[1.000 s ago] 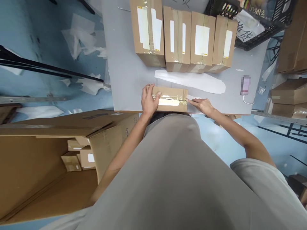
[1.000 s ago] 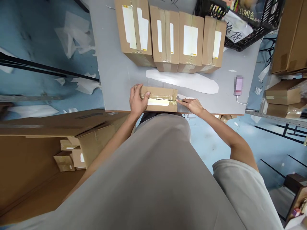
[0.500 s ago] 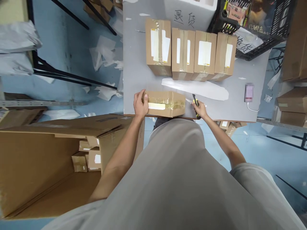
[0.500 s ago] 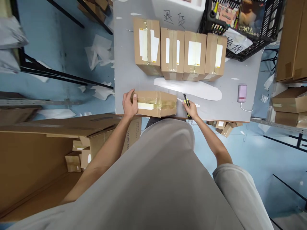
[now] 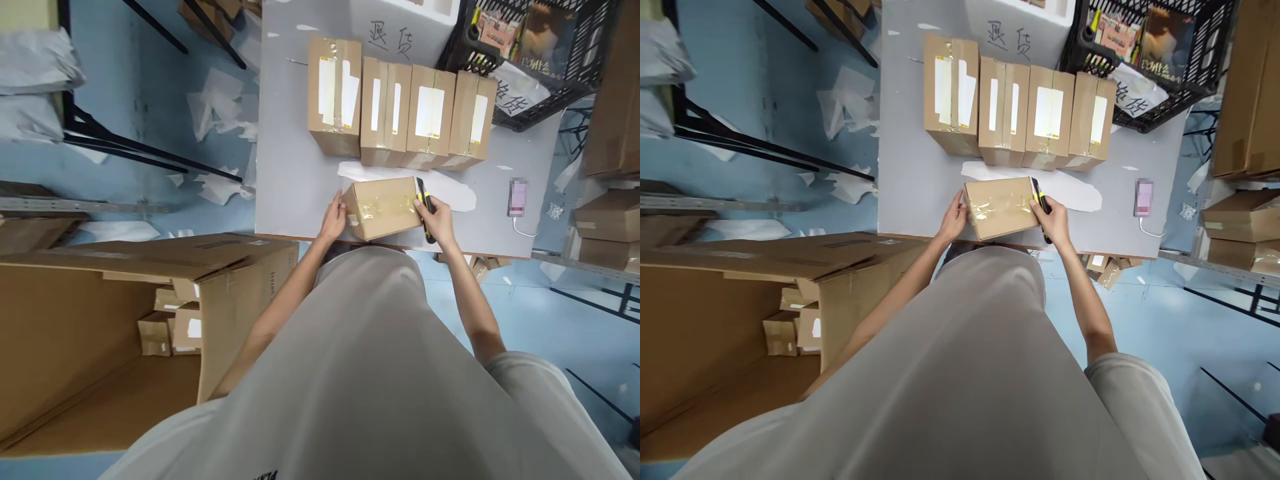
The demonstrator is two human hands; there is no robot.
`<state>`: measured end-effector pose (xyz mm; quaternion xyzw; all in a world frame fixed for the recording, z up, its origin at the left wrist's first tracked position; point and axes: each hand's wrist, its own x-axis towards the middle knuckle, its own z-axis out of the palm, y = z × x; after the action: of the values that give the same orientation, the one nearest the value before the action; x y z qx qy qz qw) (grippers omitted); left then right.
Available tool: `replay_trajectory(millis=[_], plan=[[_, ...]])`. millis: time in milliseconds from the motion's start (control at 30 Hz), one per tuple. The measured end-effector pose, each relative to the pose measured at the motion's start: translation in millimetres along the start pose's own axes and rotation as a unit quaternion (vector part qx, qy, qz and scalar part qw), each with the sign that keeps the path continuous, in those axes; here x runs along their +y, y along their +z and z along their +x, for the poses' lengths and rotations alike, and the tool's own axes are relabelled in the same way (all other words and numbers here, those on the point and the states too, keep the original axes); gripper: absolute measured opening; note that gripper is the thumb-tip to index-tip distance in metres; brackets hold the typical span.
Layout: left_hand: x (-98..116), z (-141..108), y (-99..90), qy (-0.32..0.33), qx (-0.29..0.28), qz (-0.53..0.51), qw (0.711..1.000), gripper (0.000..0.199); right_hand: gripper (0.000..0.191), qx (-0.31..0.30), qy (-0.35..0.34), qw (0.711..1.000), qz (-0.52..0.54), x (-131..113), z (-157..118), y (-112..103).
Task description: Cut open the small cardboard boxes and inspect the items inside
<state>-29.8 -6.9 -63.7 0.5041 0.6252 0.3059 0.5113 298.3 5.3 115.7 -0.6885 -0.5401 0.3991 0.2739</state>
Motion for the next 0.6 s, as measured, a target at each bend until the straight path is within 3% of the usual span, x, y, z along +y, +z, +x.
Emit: replay_trajectory(millis=[133, 233, 300, 433, 500, 600], plan=[[17.5, 18.5, 56.0, -0.042, -0.095, -0.086, 0.991, 0.078, 0.058, 0.016, -0.043, 0.993, -0.111, -5.1, 12.1, -40.5], [33.3, 27.2, 67.2, 0.005, -0.117, -0.063, 0.991, 0.063, 0.055, 0.026, -0.053, 0.987, -0.147, -5.9, 15.5, -47.9], [45.3, 29.6, 60.0, 0.033, -0.089, -0.034, 0.995, 0.054, 0.055, 0.032, -0.052, 0.984, -0.169, -6.0, 14.7, -46.0], [84.5, 23.4, 30.0, 0.061, 0.027, -0.05, 0.997, 0.044, 0.057, 0.055, -0.061, 0.975, -0.208, -4.8, 9.3, -39.3], [110.3, 15.9, 16.8, 0.071, 0.042, -0.052, 0.995, 0.039, 0.058, 0.065, -0.067, 0.97, -0.225, -2.9, 7.0, -37.5], [141.1, 5.2, 6.7, 0.086, 0.022, -0.019, 0.996, 0.03, 0.06, 0.067, -0.073, 0.965, -0.245, 0.7, 5.4, -36.6]])
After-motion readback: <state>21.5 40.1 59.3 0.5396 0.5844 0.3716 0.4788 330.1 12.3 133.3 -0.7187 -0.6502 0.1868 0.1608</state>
